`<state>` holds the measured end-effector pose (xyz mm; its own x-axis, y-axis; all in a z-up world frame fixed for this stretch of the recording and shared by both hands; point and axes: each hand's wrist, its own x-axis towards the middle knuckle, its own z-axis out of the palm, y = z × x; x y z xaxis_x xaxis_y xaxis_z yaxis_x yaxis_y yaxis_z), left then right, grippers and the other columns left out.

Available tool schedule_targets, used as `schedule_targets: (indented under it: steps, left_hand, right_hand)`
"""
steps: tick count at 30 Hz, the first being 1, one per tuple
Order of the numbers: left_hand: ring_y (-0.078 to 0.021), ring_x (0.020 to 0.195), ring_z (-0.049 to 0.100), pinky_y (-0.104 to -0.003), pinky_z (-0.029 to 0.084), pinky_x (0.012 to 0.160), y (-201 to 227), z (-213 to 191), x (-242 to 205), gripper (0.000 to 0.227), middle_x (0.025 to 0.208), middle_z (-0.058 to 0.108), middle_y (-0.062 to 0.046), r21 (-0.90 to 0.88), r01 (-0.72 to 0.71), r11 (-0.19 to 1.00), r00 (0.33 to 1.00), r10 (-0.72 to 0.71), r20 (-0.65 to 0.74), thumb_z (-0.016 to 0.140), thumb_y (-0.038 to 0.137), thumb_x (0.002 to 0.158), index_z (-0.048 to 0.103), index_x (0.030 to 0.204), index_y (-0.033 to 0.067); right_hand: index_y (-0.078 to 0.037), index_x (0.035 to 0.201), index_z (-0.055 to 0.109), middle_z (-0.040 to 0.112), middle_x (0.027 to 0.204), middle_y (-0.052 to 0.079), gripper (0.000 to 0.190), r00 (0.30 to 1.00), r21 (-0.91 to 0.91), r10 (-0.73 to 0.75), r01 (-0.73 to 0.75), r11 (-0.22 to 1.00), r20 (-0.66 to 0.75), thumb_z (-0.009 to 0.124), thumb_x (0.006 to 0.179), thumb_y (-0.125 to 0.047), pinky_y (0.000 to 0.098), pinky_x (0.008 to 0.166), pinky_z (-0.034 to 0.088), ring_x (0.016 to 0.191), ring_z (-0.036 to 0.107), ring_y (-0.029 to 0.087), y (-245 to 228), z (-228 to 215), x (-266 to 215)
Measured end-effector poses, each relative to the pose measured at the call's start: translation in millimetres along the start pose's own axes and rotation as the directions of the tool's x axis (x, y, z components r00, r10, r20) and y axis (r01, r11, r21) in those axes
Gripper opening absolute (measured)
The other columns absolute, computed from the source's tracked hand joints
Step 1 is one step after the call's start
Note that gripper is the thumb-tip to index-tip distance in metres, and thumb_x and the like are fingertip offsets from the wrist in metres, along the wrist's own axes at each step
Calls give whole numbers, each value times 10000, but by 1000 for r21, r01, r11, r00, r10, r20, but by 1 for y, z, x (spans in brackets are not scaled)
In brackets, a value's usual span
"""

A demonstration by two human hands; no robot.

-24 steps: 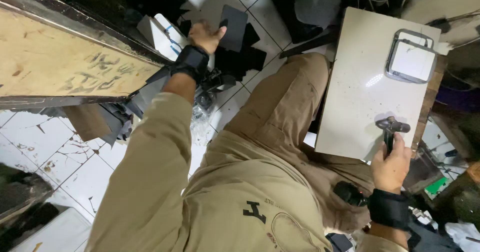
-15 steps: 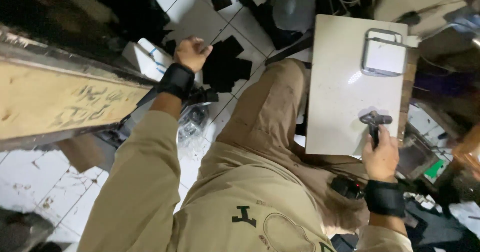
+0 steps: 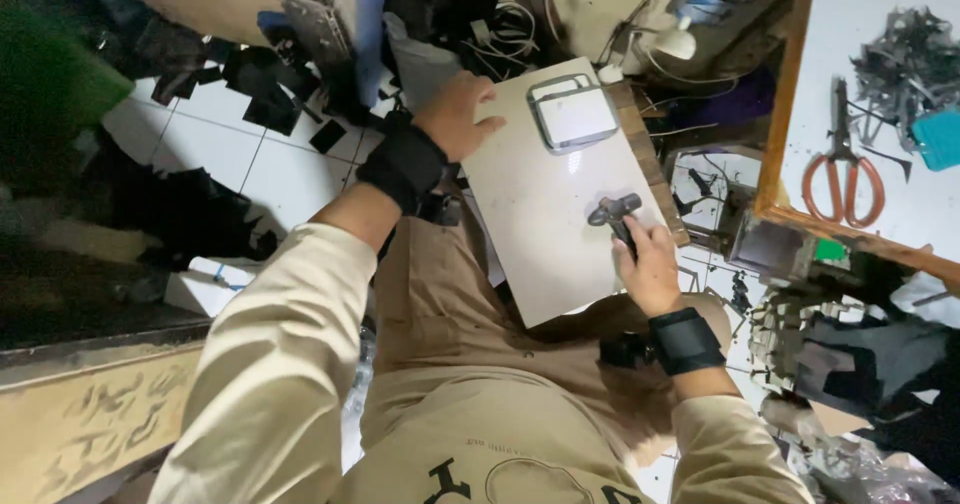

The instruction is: The person applies adhesive tape to small leather pocket components, folds the edges, and taps them with a hammer to secure the bond.

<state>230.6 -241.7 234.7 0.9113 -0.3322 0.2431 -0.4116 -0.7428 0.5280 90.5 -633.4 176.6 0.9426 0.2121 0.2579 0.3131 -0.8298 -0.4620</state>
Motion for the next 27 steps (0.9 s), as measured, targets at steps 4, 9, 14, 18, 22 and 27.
schedule_targets:
  steps: [4, 9, 14, 18, 22, 27]
  left_hand:
    - [-399, 1091, 570, -510, 493, 932, 31, 52, 52, 434, 1207, 558, -207, 72, 57, 996, 982, -69, 177, 789, 293, 914, 599, 1209, 38]
    - [-374, 1235, 552, -473, 497, 1023, 62, 87, 80, 615, 1323, 549, -171, 193, 272, 943, 927, -311, 210, 872, 373, 790, 605, 1247, 60]
    - [-400, 1236, 507, -515, 471, 997, 57, 113, 105, 791, 1353, 493, -189, 324, 365, 873, 876, -440, 198, 915, 418, 736, 539, 1336, 66]
    - [-372, 1299, 500, -505, 449, 1062, 49, 115, 108, 888, 1372, 514, -165, 328, 413, 850, 858, -483, 172, 970, 447, 631, 553, 1329, 90]
    - [-372, 1314, 466, -519, 422, 1056, 37, 116, 118, 1034, 1381, 493, -164, 327, 438, 838, 839, -511, 186, 1014, 474, 541, 501, 1342, 69]
    - [-371, 1237, 514, -491, 438, 1021, 39, 108, 111, 1059, 1286, 560, -178, 286, 420, 861, 883, -460, 89, 1034, 441, 490, 500, 1308, 33]
  right_hand:
    - [-69, 1363, 641, 550, 1018, 181, 441, 1000, 22, 4, -3, 1000, -28, 706, 941, -180, 462, 894, 467, 1004, 548, 385, -3, 1, -2]
    - [-77, 1315, 649, 584, 1062, 166, 425, 999, 72, -7, 9, 997, -36, 710, 910, -190, 476, 883, 462, 1014, 556, 389, 0, 3, 2]
    - [-73, 1310, 641, 576, 1033, 162, 423, 1000, 117, 21, -20, 993, -3, 706, 909, -189, 472, 857, 454, 1000, 554, 386, -2, -1, 3]
    - [-68, 1325, 629, 574, 1034, 154, 430, 1000, 138, 16, -15, 990, -1, 702, 918, -185, 474, 848, 450, 992, 547, 379, -5, -4, 3]
    - [-78, 1319, 636, 574, 1008, 147, 444, 999, 136, 40, -40, 990, 9, 709, 896, -191, 469, 830, 449, 977, 550, 364, -4, -3, 6]
    - [-81, 1324, 634, 573, 1011, 147, 439, 999, 127, 39, -38, 991, -3, 709, 908, -198, 468, 856, 448, 990, 552, 358, -6, -3, 4]
